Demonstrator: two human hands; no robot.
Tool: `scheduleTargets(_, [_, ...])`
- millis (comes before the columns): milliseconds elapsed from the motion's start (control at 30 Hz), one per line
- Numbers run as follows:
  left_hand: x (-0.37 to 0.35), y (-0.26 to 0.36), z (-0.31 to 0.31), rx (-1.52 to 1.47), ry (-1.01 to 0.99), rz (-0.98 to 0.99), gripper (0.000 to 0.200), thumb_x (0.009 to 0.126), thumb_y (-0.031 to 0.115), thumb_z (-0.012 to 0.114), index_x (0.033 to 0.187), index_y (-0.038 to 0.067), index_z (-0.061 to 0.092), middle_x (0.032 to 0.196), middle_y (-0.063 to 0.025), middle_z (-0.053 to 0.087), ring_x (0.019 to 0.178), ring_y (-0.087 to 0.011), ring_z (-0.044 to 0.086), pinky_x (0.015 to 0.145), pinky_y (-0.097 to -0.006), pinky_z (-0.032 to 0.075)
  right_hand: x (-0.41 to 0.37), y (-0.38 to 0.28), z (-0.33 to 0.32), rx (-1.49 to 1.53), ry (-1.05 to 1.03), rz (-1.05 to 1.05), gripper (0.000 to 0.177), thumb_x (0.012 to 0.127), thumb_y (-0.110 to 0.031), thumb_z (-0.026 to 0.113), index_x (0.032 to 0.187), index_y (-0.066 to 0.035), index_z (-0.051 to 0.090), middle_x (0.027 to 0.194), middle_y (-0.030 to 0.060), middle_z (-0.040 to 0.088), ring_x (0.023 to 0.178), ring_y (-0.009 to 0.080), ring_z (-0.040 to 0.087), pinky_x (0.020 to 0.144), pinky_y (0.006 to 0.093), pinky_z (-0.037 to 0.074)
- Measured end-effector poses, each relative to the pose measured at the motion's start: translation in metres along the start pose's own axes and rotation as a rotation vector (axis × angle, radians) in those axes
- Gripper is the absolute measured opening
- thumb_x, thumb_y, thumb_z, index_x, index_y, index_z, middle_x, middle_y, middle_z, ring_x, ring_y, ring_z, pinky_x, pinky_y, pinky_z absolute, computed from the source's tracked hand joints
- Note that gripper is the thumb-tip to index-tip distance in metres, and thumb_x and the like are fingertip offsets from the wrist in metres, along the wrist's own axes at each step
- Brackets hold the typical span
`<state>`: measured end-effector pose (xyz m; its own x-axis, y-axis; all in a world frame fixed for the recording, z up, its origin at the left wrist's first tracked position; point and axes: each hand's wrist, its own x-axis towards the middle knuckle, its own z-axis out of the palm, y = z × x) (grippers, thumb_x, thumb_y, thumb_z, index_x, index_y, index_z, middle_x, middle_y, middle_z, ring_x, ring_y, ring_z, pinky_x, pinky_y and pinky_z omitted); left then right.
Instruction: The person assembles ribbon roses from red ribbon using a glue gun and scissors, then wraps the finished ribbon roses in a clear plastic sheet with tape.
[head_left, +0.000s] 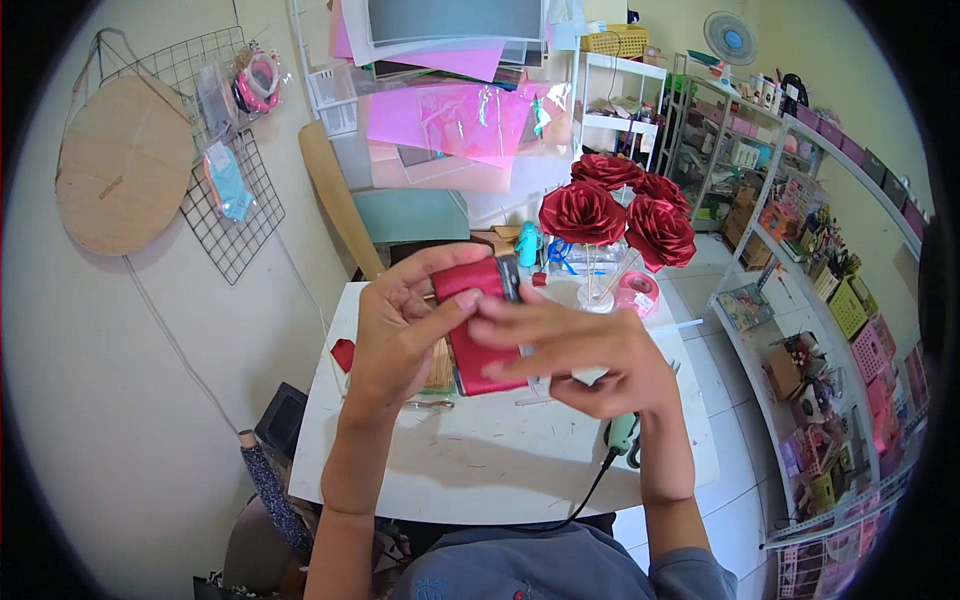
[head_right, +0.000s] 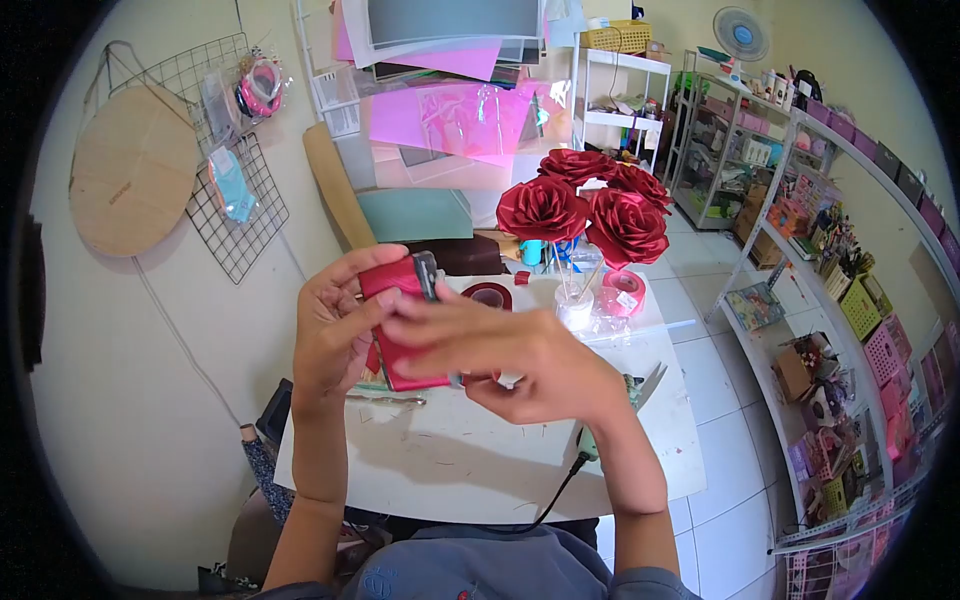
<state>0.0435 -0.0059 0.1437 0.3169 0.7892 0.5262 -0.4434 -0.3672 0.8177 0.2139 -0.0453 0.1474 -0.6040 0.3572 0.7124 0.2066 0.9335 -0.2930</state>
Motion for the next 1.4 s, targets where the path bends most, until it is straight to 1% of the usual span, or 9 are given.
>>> scheduleTargets(100, [0.001,0.002,-0.001,-0.054,0.045,0.05,0.03,0.071,-0.004,0.053,0.1,-0.006,0.048,0.092,-0.0123,0.055,0.083,-0.0126,0.053,0.075,-0.0235,0.042,0.002,0.005,0.003,0.54,0.392,0.142,0.069,0.05,0.009,0.055,0.116,-0.004,0.038,0.115,0.0122,0.043,0.112,0.0238,0.037,0.095,0.0399,0.022])
scheduleTargets(167, [0.001,0.001,-0.001,-0.06,0.063,0.088,0.029,0.072,-0.004,0.053,0.1,-0.007,0.046,0.091,-0.0126,0.055,0.082,-0.012,0.053,0.074,-0.0229,0.042,-0.001,0.011,0.002,0.507,0.298,0.252,0.087,0.05,0.006,0.063,0.125,-0.005,0.019,0.121,0.0124,0.035,0.113,0.0206,0.034,0.094,0.0367,0.023])
scheduleTargets(367, [-0.001,0.0,0.001,-0.008,0.084,0.216,0.031,0.072,-0.004,0.053,0.101,-0.006,0.044,0.089,-0.0128,0.055,0.081,-0.0114,0.053,0.072,-0.0215,0.042,-0.002,0.016,0.009,0.637,0.11,0.618,0.057,0.065,0.0,0.063,0.116,-0.004,0.036,0.089,0.0078,0.058,0.075,0.0098,0.053,0.065,0.0222,0.045])
scheduleTargets(533, [-0.005,0.0,0.003,0.072,0.113,0.314,0.027,0.072,-0.005,0.053,0.098,-0.006,0.044,0.089,-0.0136,0.055,0.084,-0.0152,0.054,0.073,-0.0236,0.043,0.0,0.01,0.009,0.599,0.181,0.746,0.032,0.065,0.001,0.063,0.096,0.003,0.053,0.081,0.0079,0.06,0.075,0.0084,0.054,0.069,0.0218,0.042])
scheduleTargets(600, [-0.006,0.0,0.007,0.119,0.075,0.401,0.024,0.073,-0.006,0.051,0.096,-0.006,0.045,0.089,-0.0144,0.054,0.088,-0.0193,0.053,0.075,-0.0253,0.043,-0.003,0.018,0.015,0.605,0.257,0.684,0.015,0.071,-0.007,0.06,0.083,0.002,0.058,0.066,0.0006,0.058,0.055,0.0009,0.044,0.048,0.0155,0.034])
scheduleTargets(800, [-0.014,-0.001,0.005,0.22,-0.126,0.54,0.016,0.072,-0.012,0.045,0.084,-0.004,0.051,0.09,-0.0206,0.055,0.094,-0.033,0.05,0.081,-0.0359,0.041,-0.002,0.018,0.009,0.75,0.313,0.801,0.01,0.071,-0.007,0.06,0.078,0.0,0.059,0.064,-0.0014,0.056,0.056,-0.0002,0.045,0.049,0.0153,0.032])
scheduleTargets(900, [-0.01,-0.005,0.004,0.228,-0.316,0.643,0.005,0.072,0.001,0.055,0.077,0.001,0.055,0.076,-0.0205,0.058,0.079,-0.033,0.057,0.077,-0.0439,0.042,-0.006,0.022,0.012,0.9,0.375,0.779,0.012,0.072,-0.004,0.056,0.083,0.001,0.057,0.067,-0.0001,0.057,0.058,-0.0001,0.047,0.048,0.0146,0.033])
scheduleTargets(967, [-0.007,-0.004,0.006,0.22,-0.528,0.694,0.023,0.064,-0.011,0.047,0.079,0.003,0.058,0.092,-0.0197,0.056,0.09,-0.0342,0.053,0.085,-0.0463,0.034,-0.006,0.019,0.011,0.958,0.411,0.778,0.015,0.072,-0.003,0.055,0.087,0.001,0.056,0.069,0.0005,0.057,0.058,0.0001,0.047,0.048,0.0139,0.034])
scheduleTargets(1400, [-0.016,-0.001,0.021,0.705,-0.488,0.937,0.011,0.073,0.007,0.05,0.067,0.011,0.058,0.072,-0.0027,0.062,0.074,-0.0202,0.06,0.08,-0.0446,0.038,-0.006,-0.015,0.001,1.191,0.563,0.757,0.028,0.076,-0.003,0.048,0.101,0.006,0.048,0.081,0.0072,0.057,0.064,0.0063,0.053,0.055,0.0161,0.042])
